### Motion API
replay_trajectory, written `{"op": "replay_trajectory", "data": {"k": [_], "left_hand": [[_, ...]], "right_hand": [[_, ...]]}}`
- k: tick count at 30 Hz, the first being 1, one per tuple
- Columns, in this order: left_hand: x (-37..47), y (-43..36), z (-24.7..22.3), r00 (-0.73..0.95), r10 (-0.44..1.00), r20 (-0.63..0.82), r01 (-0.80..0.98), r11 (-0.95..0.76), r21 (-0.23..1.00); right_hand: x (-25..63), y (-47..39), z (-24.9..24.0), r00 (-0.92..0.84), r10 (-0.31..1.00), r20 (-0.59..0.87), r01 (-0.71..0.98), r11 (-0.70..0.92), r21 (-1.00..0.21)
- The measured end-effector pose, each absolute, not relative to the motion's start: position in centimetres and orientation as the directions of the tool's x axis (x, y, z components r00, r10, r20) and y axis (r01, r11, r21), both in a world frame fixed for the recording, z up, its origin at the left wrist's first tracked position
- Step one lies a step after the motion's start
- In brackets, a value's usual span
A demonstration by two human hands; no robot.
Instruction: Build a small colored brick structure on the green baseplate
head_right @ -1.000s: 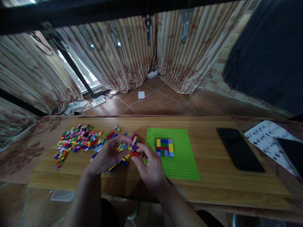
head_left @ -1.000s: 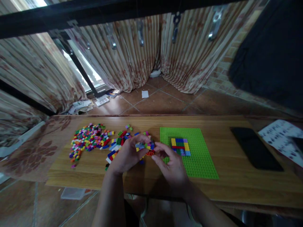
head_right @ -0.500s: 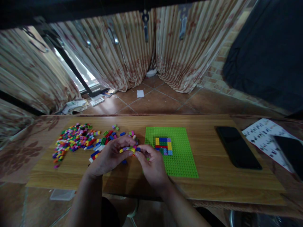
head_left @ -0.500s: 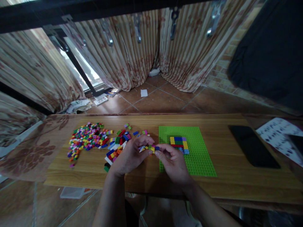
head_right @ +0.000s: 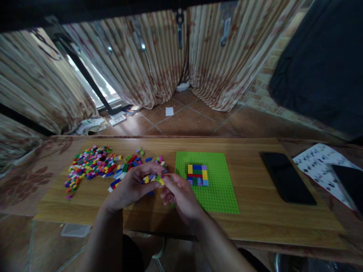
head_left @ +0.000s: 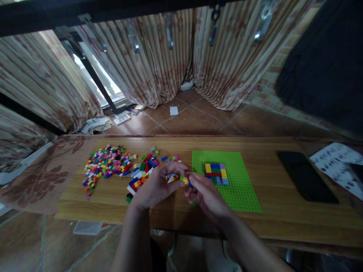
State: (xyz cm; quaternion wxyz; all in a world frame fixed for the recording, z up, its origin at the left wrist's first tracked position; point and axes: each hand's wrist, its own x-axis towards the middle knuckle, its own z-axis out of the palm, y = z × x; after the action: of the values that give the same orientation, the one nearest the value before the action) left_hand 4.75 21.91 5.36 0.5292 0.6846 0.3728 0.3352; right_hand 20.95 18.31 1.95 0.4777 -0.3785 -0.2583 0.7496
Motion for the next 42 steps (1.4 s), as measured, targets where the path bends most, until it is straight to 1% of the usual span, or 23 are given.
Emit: {"op": "replay_trajectory", "data": {"k": [5, 7, 12, 17, 21, 25, 29, 36, 42], "left_hand": [[5.1, 21.7, 5.1, 0.496, 0.859, 0.127, 0.216, -0.264, 0.94], [5.1, 21.7, 5.1, 0.51, 0.848, 0.143, 0.216, -0.288, 0.933], [5.1, 21.6, 5.6, 0.538, 0.831, 0.143, 0.242, -0.315, 0.918], [5.2, 21.5, 5.9, 0.508, 0.852, 0.124, 0.249, -0.283, 0.926], [5.3, 21.3, 6.0, 0.512, 0.855, 0.079, 0.211, -0.215, 0.954], [5.3, 21.2, 5.9, 0.509, 0.858, 0.066, 0.152, -0.165, 0.975], [5.3, 21.1, 5.8, 0.5, 0.864, 0.053, 0.128, -0.134, 0.983], [5.4, 21.1, 6.0, 0.472, 0.879, 0.073, 0.092, -0.131, 0.987], [5.5, 21.2, 6.0, 0.454, 0.889, 0.062, 0.06, -0.1, 0.993]], "right_hand": [[20.8, 18.4, 1.6, -0.191, 0.912, -0.364, -0.46, -0.41, -0.788], [20.8, 18.5, 1.5, -0.176, 0.91, -0.375, -0.476, -0.412, -0.777], [20.9, 18.4, 1.6, -0.19, 0.903, -0.385, -0.568, -0.421, -0.707], [21.0, 18.2, 1.7, -0.205, 0.902, -0.381, -0.628, -0.42, -0.655], [21.0, 18.1, 1.9, -0.204, 0.902, -0.379, -0.65, -0.415, -0.637], [21.0, 18.1, 1.9, -0.203, 0.899, -0.388, -0.656, -0.419, -0.628], [21.0, 18.1, 1.9, -0.204, 0.903, -0.378, -0.655, -0.413, -0.633], [21.0, 18.0, 1.9, -0.197, 0.912, -0.361, -0.666, -0.395, -0.633], [20.8, 17.9, 1.9, -0.203, 0.912, -0.356, -0.682, -0.392, -0.617]]}}
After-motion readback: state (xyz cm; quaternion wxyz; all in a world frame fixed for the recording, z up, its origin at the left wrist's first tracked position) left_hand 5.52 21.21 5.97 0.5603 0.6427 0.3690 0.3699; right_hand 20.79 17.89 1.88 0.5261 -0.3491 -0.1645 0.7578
